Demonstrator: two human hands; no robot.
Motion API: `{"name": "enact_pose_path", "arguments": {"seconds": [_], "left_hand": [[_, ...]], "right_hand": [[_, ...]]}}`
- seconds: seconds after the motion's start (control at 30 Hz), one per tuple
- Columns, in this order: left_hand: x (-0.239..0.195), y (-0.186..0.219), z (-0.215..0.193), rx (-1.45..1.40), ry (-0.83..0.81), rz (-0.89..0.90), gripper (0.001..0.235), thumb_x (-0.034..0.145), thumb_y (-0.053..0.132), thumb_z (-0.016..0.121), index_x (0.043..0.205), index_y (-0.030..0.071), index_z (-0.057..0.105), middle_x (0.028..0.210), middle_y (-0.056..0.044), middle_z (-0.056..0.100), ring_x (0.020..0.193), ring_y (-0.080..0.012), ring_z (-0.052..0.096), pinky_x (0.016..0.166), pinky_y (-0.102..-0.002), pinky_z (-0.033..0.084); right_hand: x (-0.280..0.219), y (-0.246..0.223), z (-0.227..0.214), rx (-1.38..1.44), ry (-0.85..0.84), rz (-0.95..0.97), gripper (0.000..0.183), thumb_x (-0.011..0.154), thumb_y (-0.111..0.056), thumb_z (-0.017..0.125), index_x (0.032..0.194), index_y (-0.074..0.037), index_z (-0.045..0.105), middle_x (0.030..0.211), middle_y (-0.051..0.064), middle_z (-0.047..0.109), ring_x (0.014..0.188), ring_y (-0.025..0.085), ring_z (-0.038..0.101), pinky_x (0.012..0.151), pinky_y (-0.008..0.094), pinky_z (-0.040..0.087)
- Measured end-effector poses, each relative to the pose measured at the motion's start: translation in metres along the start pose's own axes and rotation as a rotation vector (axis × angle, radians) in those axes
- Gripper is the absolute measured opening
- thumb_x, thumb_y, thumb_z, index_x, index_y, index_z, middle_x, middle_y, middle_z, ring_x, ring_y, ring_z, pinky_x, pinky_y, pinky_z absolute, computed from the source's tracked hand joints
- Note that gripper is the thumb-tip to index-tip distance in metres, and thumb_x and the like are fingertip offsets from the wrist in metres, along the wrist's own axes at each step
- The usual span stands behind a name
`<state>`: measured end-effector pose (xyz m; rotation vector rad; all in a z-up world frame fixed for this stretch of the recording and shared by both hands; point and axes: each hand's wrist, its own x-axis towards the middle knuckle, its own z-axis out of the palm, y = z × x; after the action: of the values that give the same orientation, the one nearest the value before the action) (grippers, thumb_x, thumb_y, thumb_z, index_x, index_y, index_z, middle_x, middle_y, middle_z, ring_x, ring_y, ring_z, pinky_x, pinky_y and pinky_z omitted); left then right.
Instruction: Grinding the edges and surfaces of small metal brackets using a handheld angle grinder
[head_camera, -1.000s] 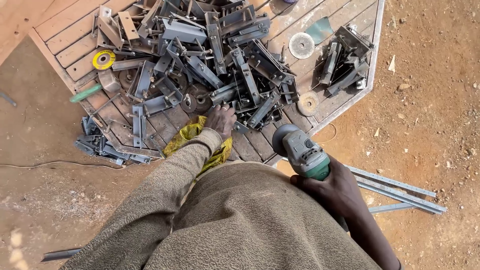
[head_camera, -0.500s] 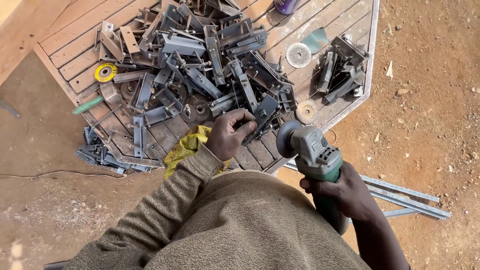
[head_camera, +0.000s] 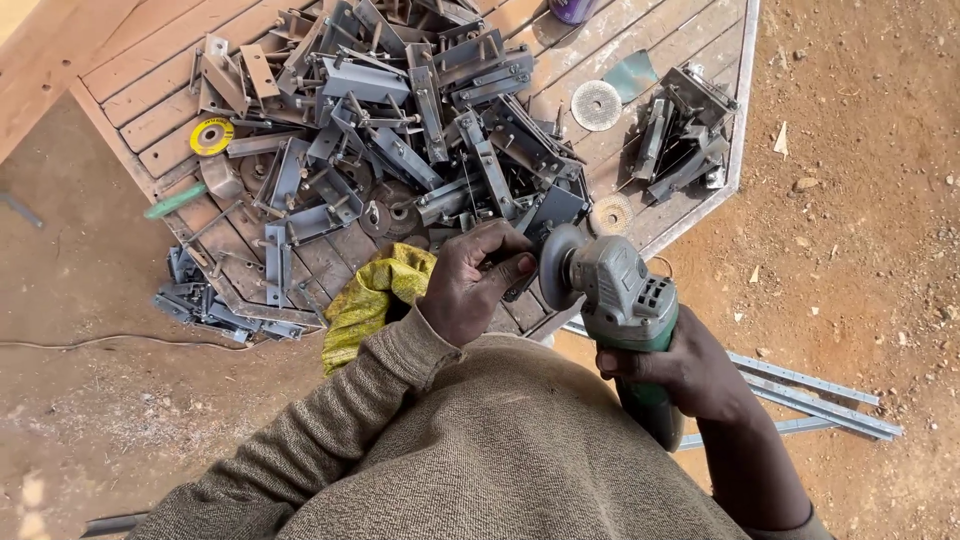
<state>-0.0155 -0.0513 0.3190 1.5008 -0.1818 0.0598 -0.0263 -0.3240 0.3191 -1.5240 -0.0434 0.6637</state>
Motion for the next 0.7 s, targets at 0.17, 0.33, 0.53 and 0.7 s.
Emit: {"name": "enact_pose_path", "arguments": {"seconds": [0.17, 0.33, 0.53, 0.7], "left_hand": [[-0.004, -0.006, 0.007, -0.02, 0.051, -0.029, 0.007, 0.096, 0.011, 0.069, 0.091, 0.006, 0.072, 0.074, -0.01, 0.062, 0.083, -0.0149, 0.063, 0.076, -0.034, 0.054], [0.002, -0.002, -0.002, 0.04, 0.116, 0.03, 0.009, 0.096, 0.011, 0.07, 0.09, 0.004, 0.069, 0.074, -0.012, 0.059, 0.084, -0.0172, 0.063, 0.076, -0.036, 0.054], [0.01, 0.003, -0.009, 0.058, 0.116, 0.1, 0.009, 0.096, 0.009, 0.069, 0.089, 0.003, 0.067, 0.071, -0.012, 0.056, 0.078, -0.0196, 0.064, 0.072, -0.035, 0.054], [0.007, -0.005, 0.001, 0.001, 0.06, 0.068, 0.006, 0.095, 0.007, 0.07, 0.09, 0.005, 0.072, 0.071, -0.01, 0.061, 0.08, -0.0167, 0.067, 0.07, -0.033, 0.055]], "right_hand": [[0.0, -0.002, 0.0, -0.014, -0.021, -0.016, 0.033, 0.059, -0.005, 0.091, 0.088, 0.003, 0.077, 0.067, 0.019, 0.076, 0.057, 0.028, 0.075, 0.057, 0.043, 0.062], [-0.006, -0.001, 0.005, -0.03, -0.029, -0.034, 0.032, 0.059, -0.006, 0.092, 0.086, 0.003, 0.076, 0.062, 0.017, 0.074, 0.047, 0.023, 0.071, 0.048, 0.038, 0.06], [-0.003, -0.013, -0.002, 0.072, -0.053, -0.091, 0.022, 0.067, -0.001, 0.084, 0.085, 0.004, 0.072, 0.051, 0.014, 0.064, 0.031, 0.015, 0.058, 0.031, 0.032, 0.052], [-0.003, -0.018, 0.007, 0.027, -0.035, -0.09, 0.031, 0.061, -0.001, 0.088, 0.089, 0.003, 0.075, 0.064, 0.018, 0.074, 0.052, 0.022, 0.072, 0.049, 0.037, 0.059]]}}
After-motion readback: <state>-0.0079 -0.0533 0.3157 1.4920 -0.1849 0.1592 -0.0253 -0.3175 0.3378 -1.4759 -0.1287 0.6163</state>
